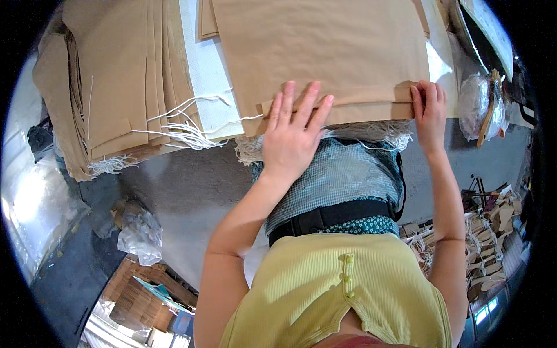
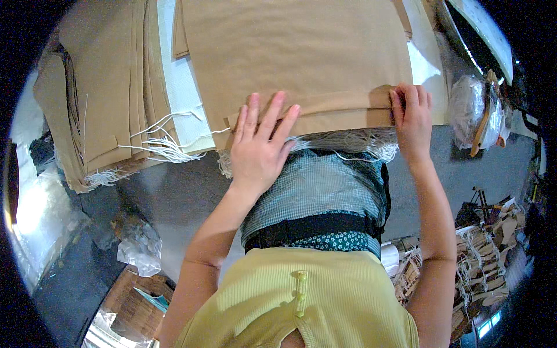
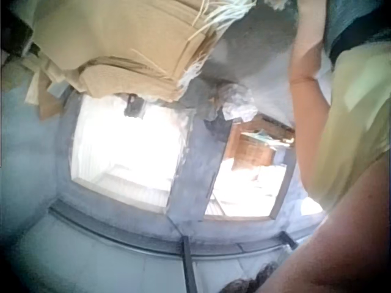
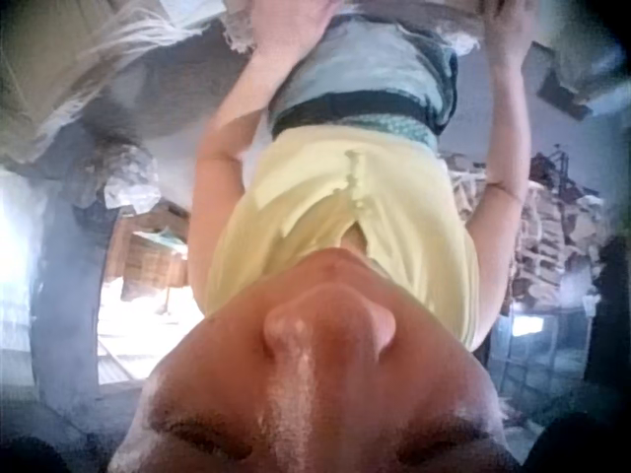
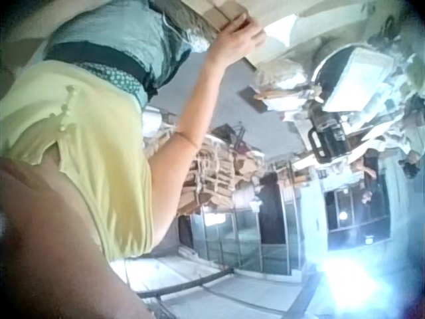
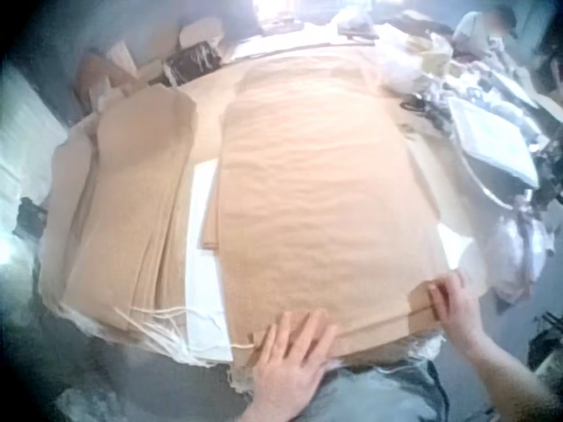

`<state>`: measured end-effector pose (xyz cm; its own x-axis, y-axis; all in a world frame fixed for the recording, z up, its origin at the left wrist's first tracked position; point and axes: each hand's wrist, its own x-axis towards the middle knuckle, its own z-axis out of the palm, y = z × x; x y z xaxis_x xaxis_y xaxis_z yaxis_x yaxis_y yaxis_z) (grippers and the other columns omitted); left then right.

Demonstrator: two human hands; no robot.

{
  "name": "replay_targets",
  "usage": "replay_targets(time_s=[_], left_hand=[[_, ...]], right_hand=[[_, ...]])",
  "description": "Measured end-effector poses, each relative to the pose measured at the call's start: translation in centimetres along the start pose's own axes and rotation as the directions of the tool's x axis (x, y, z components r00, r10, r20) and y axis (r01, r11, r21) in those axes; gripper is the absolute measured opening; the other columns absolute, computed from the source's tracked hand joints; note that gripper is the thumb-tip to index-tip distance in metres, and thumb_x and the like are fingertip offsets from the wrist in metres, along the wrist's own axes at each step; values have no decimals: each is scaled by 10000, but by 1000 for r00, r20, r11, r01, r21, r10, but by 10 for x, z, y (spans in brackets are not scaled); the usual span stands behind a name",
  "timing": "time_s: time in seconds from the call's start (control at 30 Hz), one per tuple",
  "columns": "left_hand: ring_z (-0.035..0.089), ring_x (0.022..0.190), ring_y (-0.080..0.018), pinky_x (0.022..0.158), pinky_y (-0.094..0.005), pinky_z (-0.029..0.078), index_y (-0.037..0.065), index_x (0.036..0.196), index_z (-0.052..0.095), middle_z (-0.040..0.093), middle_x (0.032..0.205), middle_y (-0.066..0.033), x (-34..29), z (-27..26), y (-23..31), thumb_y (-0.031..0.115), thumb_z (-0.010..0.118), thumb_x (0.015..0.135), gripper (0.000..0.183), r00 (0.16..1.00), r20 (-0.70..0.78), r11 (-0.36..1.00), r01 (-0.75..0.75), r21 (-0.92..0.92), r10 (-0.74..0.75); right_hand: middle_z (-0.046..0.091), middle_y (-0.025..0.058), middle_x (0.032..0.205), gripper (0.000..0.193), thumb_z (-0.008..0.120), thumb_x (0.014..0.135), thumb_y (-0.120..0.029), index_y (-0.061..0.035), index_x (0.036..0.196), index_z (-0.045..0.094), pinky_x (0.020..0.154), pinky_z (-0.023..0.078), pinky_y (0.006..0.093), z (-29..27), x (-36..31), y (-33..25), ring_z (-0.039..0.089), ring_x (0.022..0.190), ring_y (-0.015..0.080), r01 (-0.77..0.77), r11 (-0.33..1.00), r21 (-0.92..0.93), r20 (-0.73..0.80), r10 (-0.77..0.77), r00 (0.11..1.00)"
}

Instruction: The person sits on the floor and repeatedly places a white string on brown paper sheets, then uses a brush to apply adhesive and folds the paper over the string. The person stacks the finished sheets and handles a bundle of white strings.

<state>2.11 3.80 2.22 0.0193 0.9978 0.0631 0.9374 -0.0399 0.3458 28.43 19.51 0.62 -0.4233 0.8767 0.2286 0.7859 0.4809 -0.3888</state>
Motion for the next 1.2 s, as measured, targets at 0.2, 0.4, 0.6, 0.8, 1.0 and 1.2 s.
replay_targets(time_s=[0.2, 0.4, 0.6, 0.8, 1.0, 1.2], left_hand=[[224, 1462, -405, 1171, -517, 276, 325, 1454, 456, 289, 1595, -29, -4, -3, -6, 263, 735, 804, 710, 1000, 20, 996, 17, 91, -19], [296, 1443, -372, 1162, -450, 315, 209, 1455, 469, 318, 1575, -109, -27, -43, -36, 104, 713, 809, 698, 986, 57, 963, 164, -212, -155], [632, 840, -98, 588, -235, 483, 41, 1191, 515, 641, 1069, -81, -46, -52, -65, 278, 612, 973, 336, 662, 228, 29, 353, -935, -714], [639, 640, -85, 474, -224, 491, -9, 1057, 656, 643, 826, -24, -42, -104, -90, 159, 623, 965, 195, 769, -63, 504, 353, -788, -636], [447, 543, 12, 443, -156, 339, 44, 1107, 659, 655, 881, 18, -103, -162, -109, 113, 574, 991, 160, 303, -575, 643, 219, -734, -760], [529, 607, -41, 522, -189, 438, 42, 1223, 598, 660, 914, -31, -157, -183, -203, 149, 564, 1001, 249, -29, -719, 681, 298, -670, -694]], right_hand=[[489, 96, 1449, 541, 667, 843, -139, -116, 1365, 526, 1142, 339, 427, 9, -23, -76, 415, 1389, 280, 357, 926, 120, 188, -375, 908], [404, 110, 1530, 581, 627, 917, -218, -91, 1456, 450, 1178, 282, 421, -16, -28, -25, 356, 1429, 281, 217, 974, -68, 253, -194, 948], [385, 176, 1520, 651, 658, 925, -92, -47, 1502, 361, 1113, 374, 383, -41, -20, 6, 413, 1373, 264, -466, 527, 711, 293, 380, 877], [684, 116, 754, 193, 664, 940, -176, 10, 963, 617, 404, 475, 284, -17, -28, -27, 633, 477, 188, -785, 445, 430, 812, 190, 552], [661, 75, 741, 171, 648, 957, -146, 21, 946, 617, 538, 487, 286, 29, -7, -141, 586, 579, 116, -402, 652, 643, 678, -239, 695], [622, 73, 693, 334, 488, 1042, -301, 3, 1087, 620, 652, 489, 305, 46, 36, -240, 594, 659, 146, -451, 513, 730, 679, -471, 563]])
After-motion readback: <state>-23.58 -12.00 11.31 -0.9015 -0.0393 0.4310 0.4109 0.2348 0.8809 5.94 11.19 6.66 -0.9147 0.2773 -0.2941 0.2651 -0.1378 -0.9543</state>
